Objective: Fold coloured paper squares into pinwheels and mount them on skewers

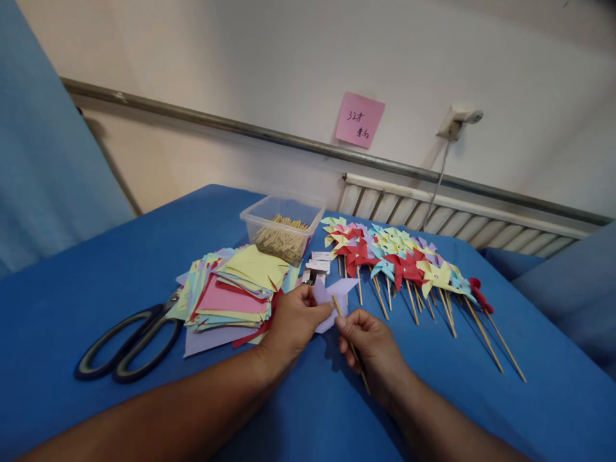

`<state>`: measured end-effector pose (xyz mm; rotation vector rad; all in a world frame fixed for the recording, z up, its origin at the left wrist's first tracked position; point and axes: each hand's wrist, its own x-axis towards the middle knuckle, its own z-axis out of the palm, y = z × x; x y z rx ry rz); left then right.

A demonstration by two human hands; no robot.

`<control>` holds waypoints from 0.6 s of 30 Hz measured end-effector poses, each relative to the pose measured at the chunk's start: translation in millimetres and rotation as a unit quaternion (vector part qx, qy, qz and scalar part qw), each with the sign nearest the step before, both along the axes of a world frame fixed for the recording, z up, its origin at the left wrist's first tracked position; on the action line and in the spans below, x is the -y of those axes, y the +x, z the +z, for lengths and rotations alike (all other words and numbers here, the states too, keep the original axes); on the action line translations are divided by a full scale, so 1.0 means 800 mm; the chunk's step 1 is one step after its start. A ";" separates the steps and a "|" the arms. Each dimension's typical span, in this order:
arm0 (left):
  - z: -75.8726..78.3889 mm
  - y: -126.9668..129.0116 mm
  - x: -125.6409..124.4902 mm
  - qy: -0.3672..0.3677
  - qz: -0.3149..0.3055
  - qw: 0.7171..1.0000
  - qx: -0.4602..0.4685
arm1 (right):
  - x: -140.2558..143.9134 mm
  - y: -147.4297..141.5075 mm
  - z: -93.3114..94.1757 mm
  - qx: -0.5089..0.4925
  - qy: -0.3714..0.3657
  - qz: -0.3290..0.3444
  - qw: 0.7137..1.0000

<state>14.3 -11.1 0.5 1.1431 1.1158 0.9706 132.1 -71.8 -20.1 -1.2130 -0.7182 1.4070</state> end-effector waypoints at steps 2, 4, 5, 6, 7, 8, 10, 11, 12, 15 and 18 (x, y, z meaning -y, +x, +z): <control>0.002 0.000 0.001 0.004 0.000 1.000 -0.002 | 0.000 0.000 0.001 0.001 -0.001 -0.001 1.000; 0.003 0.000 0.001 0.005 -0.002 1.000 0.001 | 0.000 0.001 0.001 0.004 0.000 0.000 1.000; 0.003 0.000 0.001 0.004 -0.003 1.000 0.002 | 0.000 0.001 0.001 0.006 -0.001 0.001 1.000; 0.003 -0.001 0.001 0.003 -0.004 1.000 0.002 | 0.000 0.001 0.000 0.007 -0.001 0.002 1.000; 0.003 -0.001 0.001 0.003 -0.005 1.000 0.002 | 0.000 0.002 0.000 0.008 0.000 0.003 1.000; 0.003 -0.001 0.001 0.003 -0.006 1.000 0.001 | 0.000 0.002 -0.001 0.007 0.001 0.004 1.000; 0.001 0.000 0.001 0.004 -0.007 1.000 -0.002 | 0.000 0.002 -0.003 0.005 0.007 0.007 1.000; 0.000 0.000 0.001 0.005 -0.008 1.000 -0.002 | -0.001 0.002 -0.004 0.004 0.011 0.009 1.000; -0.001 0.000 0.001 0.008 -0.010 1.000 -0.002 | 0.000 0.002 -0.004 0.005 0.015 0.011 1.000; -0.002 -0.001 0.001 0.014 -0.012 1.000 -0.003 | 0.000 0.003 -0.005 0.009 0.020 0.018 1.000; 0.000 -0.001 0.001 0.007 -0.007 1.000 0.001 | 0.001 0.004 -0.004 0.004 0.014 0.019 1.000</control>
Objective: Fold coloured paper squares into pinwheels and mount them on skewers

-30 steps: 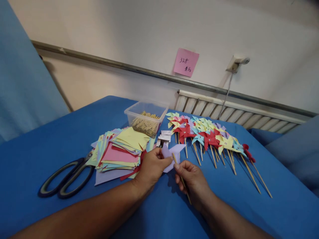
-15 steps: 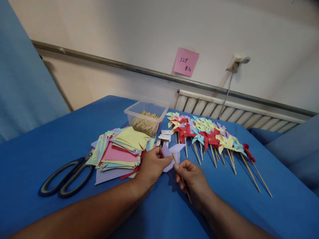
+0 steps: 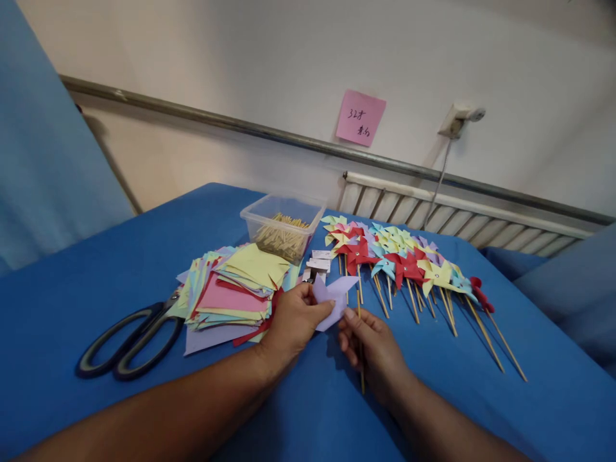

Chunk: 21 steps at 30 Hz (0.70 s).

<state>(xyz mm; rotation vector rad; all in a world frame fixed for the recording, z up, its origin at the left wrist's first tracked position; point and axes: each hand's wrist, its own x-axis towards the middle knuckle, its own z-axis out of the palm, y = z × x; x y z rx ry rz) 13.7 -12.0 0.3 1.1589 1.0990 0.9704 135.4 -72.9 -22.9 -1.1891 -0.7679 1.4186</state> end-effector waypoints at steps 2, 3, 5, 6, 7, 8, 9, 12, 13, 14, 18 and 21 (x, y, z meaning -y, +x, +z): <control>0.003 0.000 0.001 -0.003 0.001 1.000 0.004 | 0.000 0.001 0.002 -0.009 -0.002 -0.001 1.000; 0.004 0.000 0.001 -0.005 0.003 1.000 0.006 | 0.000 0.001 0.002 -0.016 -0.002 -0.003 1.000; 0.005 0.000 0.002 -0.010 0.006 1.000 0.008 | 0.000 0.000 0.003 -0.030 -0.009 -0.012 0.999; 0.006 0.001 0.002 -0.013 0.007 1.000 0.009 | 0.000 0.000 0.003 -0.034 -0.013 -0.022 0.999; 0.006 0.001 0.002 -0.016 0.008 1.000 0.011 | 0.001 -0.001 0.003 -0.035 -0.017 -0.032 0.999; 0.005 0.001 0.002 -0.017 0.008 1.000 0.013 | 0.001 -0.002 0.003 -0.031 -0.016 -0.041 0.999; 0.004 0.001 0.002 -0.017 0.008 1.000 0.015 | 0.002 -0.002 0.003 -0.025 -0.010 -0.044 0.999; 0.001 0.001 0.000 -0.021 0.006 0.999 0.024 | 0.004 -0.005 0.001 -0.023 0.024 -0.025 0.999; 0.000 0.001 -0.001 -0.021 0.004 0.999 0.026 | 0.005 -0.006 0.001 -0.028 0.031 -0.017 0.999; 0.000 0.001 -0.001 -0.020 0.002 0.999 0.027 | 0.005 -0.007 0.000 -0.032 0.034 -0.011 0.999; -0.002 0.001 -0.002 -0.008 -0.002 1.000 0.015 | 0.004 -0.009 -0.001 -0.041 0.026 0.001 0.999; -0.001 0.001 0.000 -0.003 -0.001 1.000 0.009 | 0.003 -0.009 -0.001 -0.054 0.018 0.007 0.998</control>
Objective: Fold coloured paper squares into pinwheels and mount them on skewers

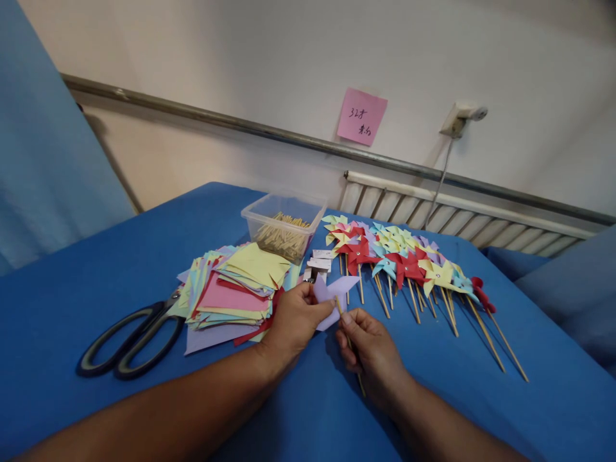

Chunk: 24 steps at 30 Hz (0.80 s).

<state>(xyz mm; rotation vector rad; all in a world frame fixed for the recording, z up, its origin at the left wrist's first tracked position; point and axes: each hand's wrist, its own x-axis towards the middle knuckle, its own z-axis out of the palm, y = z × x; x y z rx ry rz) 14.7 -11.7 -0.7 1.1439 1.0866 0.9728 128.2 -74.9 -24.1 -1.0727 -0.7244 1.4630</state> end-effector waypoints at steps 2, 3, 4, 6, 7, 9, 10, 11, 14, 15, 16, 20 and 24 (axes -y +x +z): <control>0.000 0.000 0.000 0.001 0.000 1.000 -0.004 | -0.001 0.001 0.000 -0.004 -0.006 0.002 1.000; 0.000 0.000 0.000 0.002 0.000 1.000 -0.007 | -0.001 0.001 0.000 -0.004 -0.010 0.003 1.000; 0.000 -0.001 0.000 0.003 0.000 1.000 -0.011 | -0.002 0.002 -0.001 -0.004 -0.012 0.002 1.000; 0.000 -0.001 0.000 0.006 0.002 1.000 -0.016 | -0.003 0.002 -0.001 -0.004 -0.016 -0.001 1.000; 0.000 -0.001 0.000 0.005 0.003 1.000 -0.014 | -0.004 0.003 -0.001 -0.005 -0.016 0.000 1.000; 0.001 0.000 0.001 -0.001 0.005 1.000 -0.007 | -0.005 0.003 -0.002 -0.005 -0.013 0.004 1.000; 0.001 0.000 0.001 -0.003 0.005 1.000 -0.002 | -0.005 0.003 -0.002 -0.005 -0.012 0.005 1.000; 0.001 0.000 0.002 -0.005 0.004 1.000 0.004 | -0.005 0.004 -0.003 -0.005 -0.011 0.005 1.000; 0.002 0.001 0.004 -0.013 0.003 1.000 0.023 | -0.005 0.004 -0.004 -0.005 -0.011 0.004 1.000; 0.001 0.001 0.003 -0.015 0.002 0.999 0.028 | -0.006 0.005 -0.004 -0.005 -0.011 0.006 1.000; 0.001 0.001 0.003 -0.017 0.001 0.999 0.030 | -0.006 0.005 -0.004 -0.005 -0.011 0.006 1.000; -0.002 0.001 0.000 -0.020 0.004 0.999 0.029 | -0.007 0.003 -0.002 -0.004 -0.008 -0.001 1.000; -0.003 0.001 -0.002 -0.020 0.007 0.999 0.042 | -0.007 0.001 0.002 -0.006 -0.008 -0.010 1.000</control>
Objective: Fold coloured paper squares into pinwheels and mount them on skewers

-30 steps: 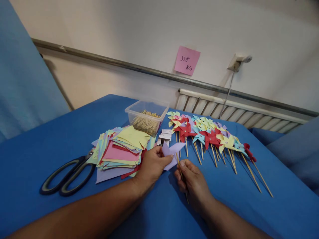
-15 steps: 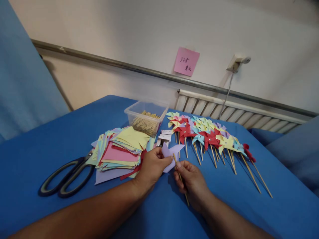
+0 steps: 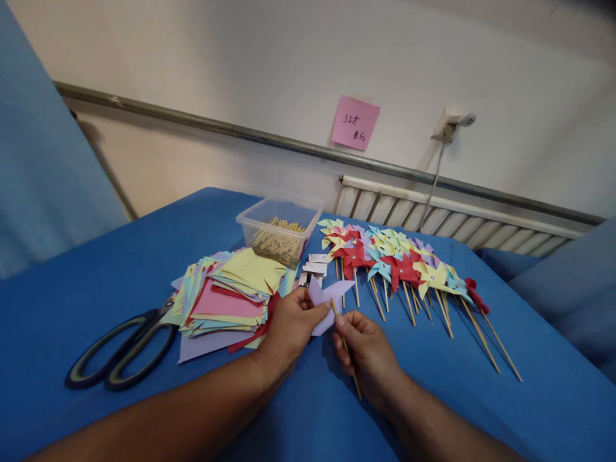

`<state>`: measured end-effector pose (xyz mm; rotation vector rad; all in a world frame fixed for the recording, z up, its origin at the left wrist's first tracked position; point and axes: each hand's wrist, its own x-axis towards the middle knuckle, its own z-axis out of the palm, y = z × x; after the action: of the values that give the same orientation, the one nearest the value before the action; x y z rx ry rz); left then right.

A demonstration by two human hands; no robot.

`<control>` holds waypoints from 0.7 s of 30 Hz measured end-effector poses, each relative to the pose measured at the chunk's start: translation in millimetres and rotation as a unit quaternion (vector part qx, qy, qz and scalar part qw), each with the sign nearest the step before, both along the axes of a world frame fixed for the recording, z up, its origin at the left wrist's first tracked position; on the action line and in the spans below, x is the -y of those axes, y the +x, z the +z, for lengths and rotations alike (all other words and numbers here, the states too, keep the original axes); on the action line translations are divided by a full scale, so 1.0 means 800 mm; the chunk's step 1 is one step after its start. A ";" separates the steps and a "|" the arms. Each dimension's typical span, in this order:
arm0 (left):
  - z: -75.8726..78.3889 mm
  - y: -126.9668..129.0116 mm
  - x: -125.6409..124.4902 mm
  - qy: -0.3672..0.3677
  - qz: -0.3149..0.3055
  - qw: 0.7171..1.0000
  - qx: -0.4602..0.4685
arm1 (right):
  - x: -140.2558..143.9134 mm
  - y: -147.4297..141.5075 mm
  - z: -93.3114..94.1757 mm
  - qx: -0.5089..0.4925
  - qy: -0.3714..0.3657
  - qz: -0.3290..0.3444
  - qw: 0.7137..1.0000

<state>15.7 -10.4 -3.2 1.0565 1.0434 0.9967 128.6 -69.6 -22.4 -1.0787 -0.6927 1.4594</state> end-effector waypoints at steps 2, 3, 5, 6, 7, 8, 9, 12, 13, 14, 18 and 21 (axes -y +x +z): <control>-0.001 0.000 -0.001 0.004 0.002 1.000 0.001 | 0.000 -0.001 0.001 -0.004 0.001 -0.004 1.000; -0.002 0.000 -0.001 0.006 0.004 1.000 -0.001 | 0.000 -0.001 0.002 -0.005 0.002 -0.006 1.000; -0.003 0.000 -0.001 0.010 0.005 1.000 -0.006 | -0.001 0.000 0.001 -0.004 0.004 -0.009 1.000; -0.004 0.000 -0.002 0.011 0.003 1.000 -0.007 | -0.001 0.000 0.000 -0.004 0.005 -0.009 1.000; -0.005 -0.001 -0.001 0.012 0.001 1.000 -0.007 | -0.002 0.001 -0.001 -0.005 0.006 -0.010 1.000; -0.006 -0.001 -0.001 0.013 -0.001 1.000 -0.006 | -0.002 0.001 -0.002 -0.005 0.007 -0.010 1.000; -0.006 -0.001 -0.001 0.014 -0.003 1.000 -0.007 | -0.002 0.002 -0.003 -0.005 0.008 -0.009 1.000; -0.008 -0.002 -0.001 0.024 -0.003 1.000 -0.015 | -0.002 0.003 -0.005 -0.001 0.008 -0.009 1.000; -0.008 -0.002 -0.001 0.026 -0.001 0.999 -0.020 | -0.002 0.003 -0.006 0.000 0.007 -0.010 1.000; -0.008 -0.002 -0.001 0.029 0.000 0.999 -0.024 | -0.001 0.003 -0.006 0.001 0.007 -0.011 1.000; -0.007 -0.002 -0.003 0.028 0.002 0.999 -0.026 | -0.002 0.003 -0.005 0.006 0.005 -0.015 1.000; -0.005 -0.001 -0.003 0.014 0.004 1.000 -0.021 | -0.002 0.004 -0.005 0.009 0.006 -0.016 1.000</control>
<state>14.7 -7.6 -7.4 1.1010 1.0709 1.0021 131.6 -68.0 -26.4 -1.0908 -0.6939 1.4187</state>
